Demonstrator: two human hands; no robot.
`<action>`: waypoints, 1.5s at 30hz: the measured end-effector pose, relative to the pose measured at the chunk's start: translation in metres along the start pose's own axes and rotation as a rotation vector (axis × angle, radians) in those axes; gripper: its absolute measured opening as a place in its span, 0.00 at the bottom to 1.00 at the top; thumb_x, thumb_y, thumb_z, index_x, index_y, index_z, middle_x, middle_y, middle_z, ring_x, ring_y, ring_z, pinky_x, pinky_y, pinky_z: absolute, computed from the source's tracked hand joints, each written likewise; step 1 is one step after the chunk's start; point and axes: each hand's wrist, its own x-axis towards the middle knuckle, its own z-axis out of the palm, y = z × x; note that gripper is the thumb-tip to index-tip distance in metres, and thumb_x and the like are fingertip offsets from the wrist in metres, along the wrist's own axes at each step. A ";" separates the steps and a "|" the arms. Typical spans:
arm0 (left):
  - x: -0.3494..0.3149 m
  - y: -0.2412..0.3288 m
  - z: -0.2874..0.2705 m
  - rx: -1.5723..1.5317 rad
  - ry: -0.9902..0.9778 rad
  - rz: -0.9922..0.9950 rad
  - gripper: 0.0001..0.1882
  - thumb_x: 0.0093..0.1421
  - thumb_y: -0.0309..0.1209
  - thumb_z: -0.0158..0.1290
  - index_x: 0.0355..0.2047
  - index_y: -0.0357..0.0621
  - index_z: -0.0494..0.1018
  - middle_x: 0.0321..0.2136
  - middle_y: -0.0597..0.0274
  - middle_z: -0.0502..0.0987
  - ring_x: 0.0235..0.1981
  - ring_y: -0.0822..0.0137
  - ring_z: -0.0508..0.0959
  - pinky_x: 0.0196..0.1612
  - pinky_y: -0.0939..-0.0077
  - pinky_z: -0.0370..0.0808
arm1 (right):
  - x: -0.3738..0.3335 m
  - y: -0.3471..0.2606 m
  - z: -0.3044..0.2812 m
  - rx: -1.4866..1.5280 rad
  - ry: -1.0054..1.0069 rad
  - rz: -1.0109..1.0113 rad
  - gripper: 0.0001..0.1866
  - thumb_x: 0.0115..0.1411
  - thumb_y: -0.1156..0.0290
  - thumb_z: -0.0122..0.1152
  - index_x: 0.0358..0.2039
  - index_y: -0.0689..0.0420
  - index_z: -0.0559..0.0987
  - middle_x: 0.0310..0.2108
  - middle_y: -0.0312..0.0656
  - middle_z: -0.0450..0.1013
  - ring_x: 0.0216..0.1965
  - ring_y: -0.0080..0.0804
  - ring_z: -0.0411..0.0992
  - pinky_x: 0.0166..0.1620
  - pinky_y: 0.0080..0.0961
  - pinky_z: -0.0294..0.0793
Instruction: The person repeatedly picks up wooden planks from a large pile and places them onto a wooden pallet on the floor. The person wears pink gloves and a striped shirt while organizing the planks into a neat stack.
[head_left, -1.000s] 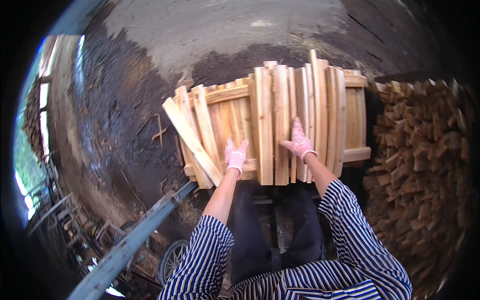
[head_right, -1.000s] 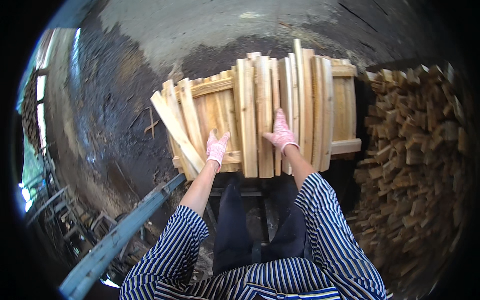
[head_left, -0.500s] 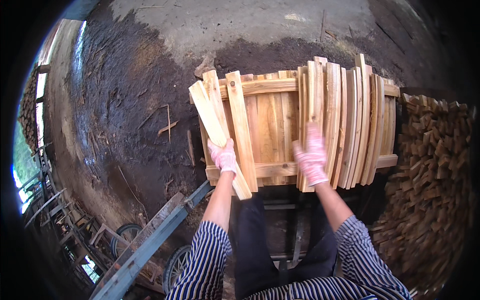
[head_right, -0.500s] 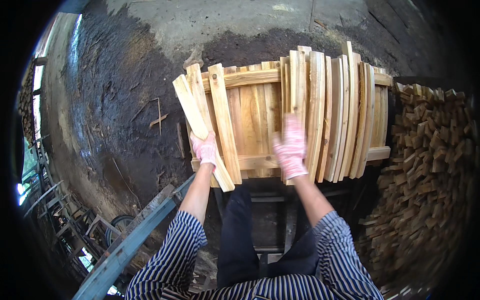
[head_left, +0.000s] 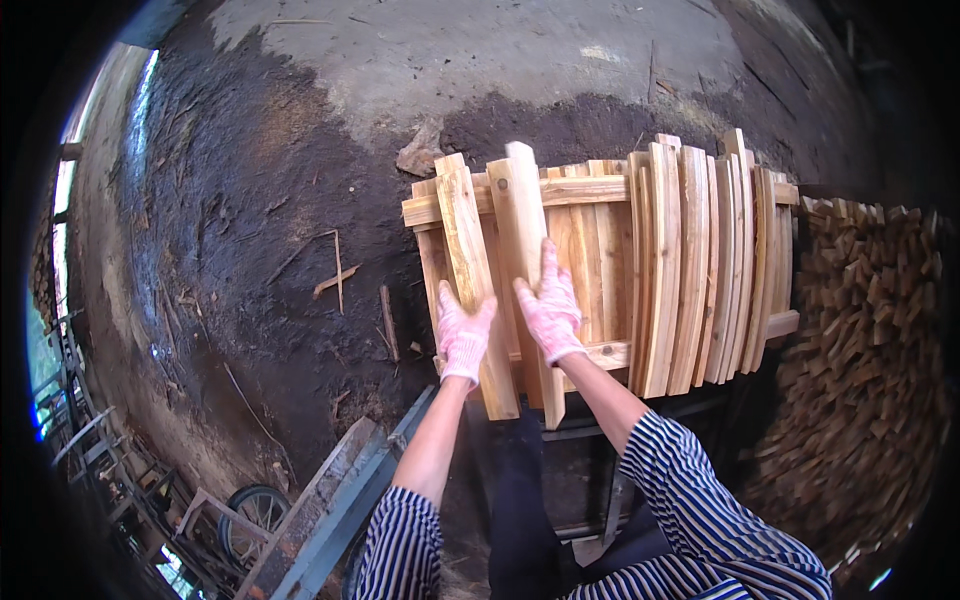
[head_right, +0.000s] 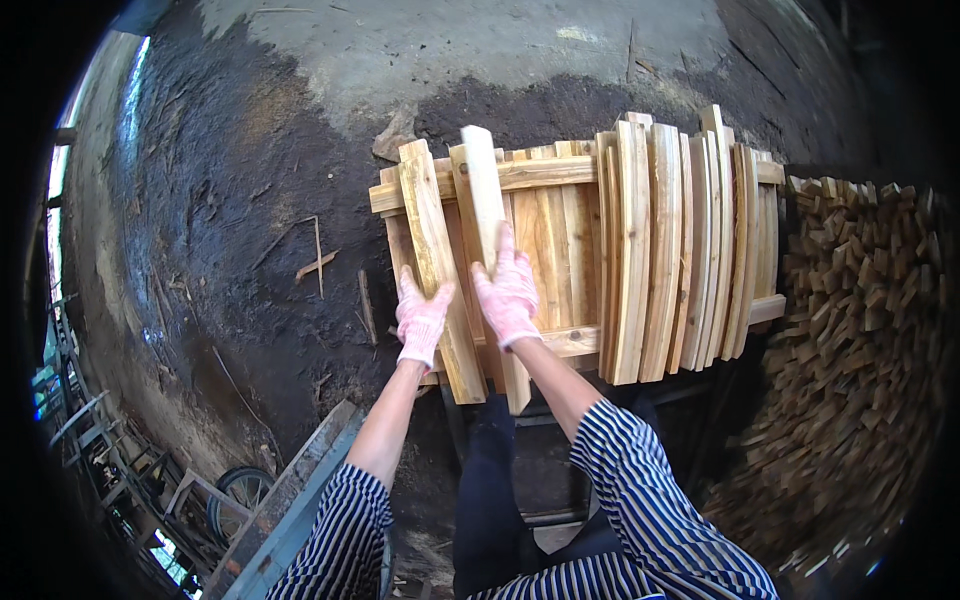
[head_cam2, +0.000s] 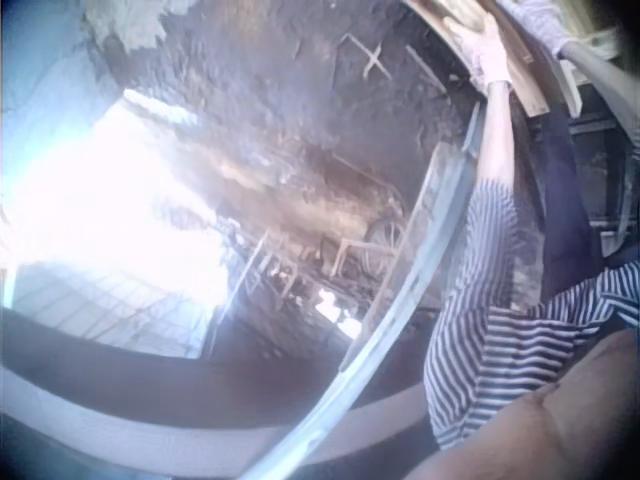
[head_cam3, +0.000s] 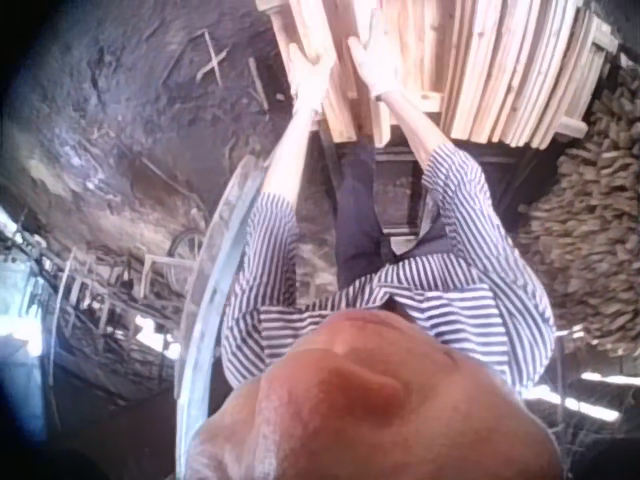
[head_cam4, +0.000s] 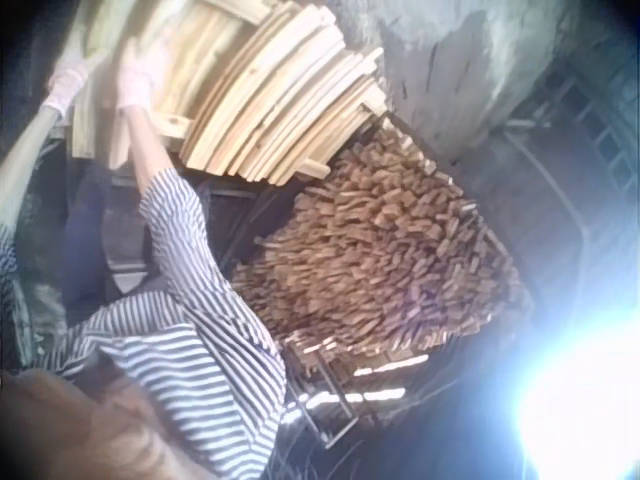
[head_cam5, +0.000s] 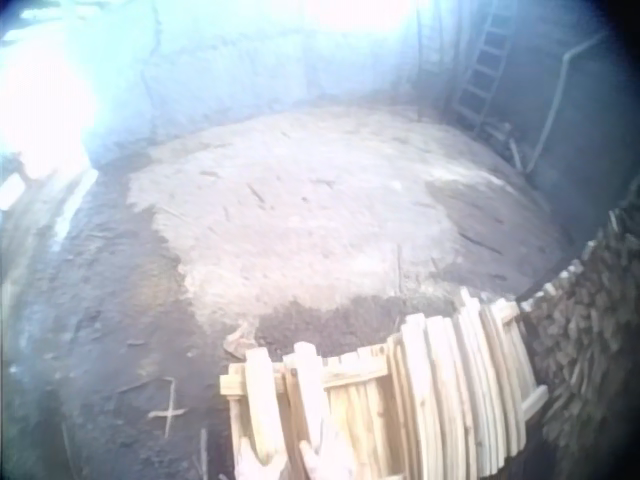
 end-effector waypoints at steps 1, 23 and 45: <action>0.009 -0.012 0.013 -0.052 0.012 -0.067 0.57 0.51 0.48 0.66 0.72 0.42 0.46 0.66 0.36 0.60 0.66 0.43 0.63 0.66 0.59 0.64 | 0.002 -0.018 0.007 -0.168 -0.063 0.107 0.51 0.60 0.59 0.65 0.75 0.42 0.42 0.64 0.64 0.57 0.62 0.58 0.63 0.61 0.48 0.67; -0.038 0.000 -0.033 -1.036 -0.271 -0.322 0.34 0.66 0.53 0.51 0.64 0.42 0.64 0.59 0.55 0.69 0.57 0.56 0.70 0.62 0.60 0.69 | -0.107 0.025 -0.057 0.290 -0.151 -0.276 0.46 0.59 0.40 0.57 0.69 0.58 0.60 0.63 0.60 0.64 0.61 0.54 0.66 0.62 0.39 0.66; -0.402 0.337 0.162 0.036 -1.344 0.245 0.19 0.68 0.41 0.54 0.54 0.48 0.68 0.39 0.59 0.77 0.37 0.61 0.79 0.38 0.63 0.79 | -0.482 0.217 -0.362 1.220 0.525 0.669 0.28 0.55 0.56 0.70 0.50 0.65 0.80 0.42 0.46 0.79 0.43 0.36 0.77 0.45 0.42 0.75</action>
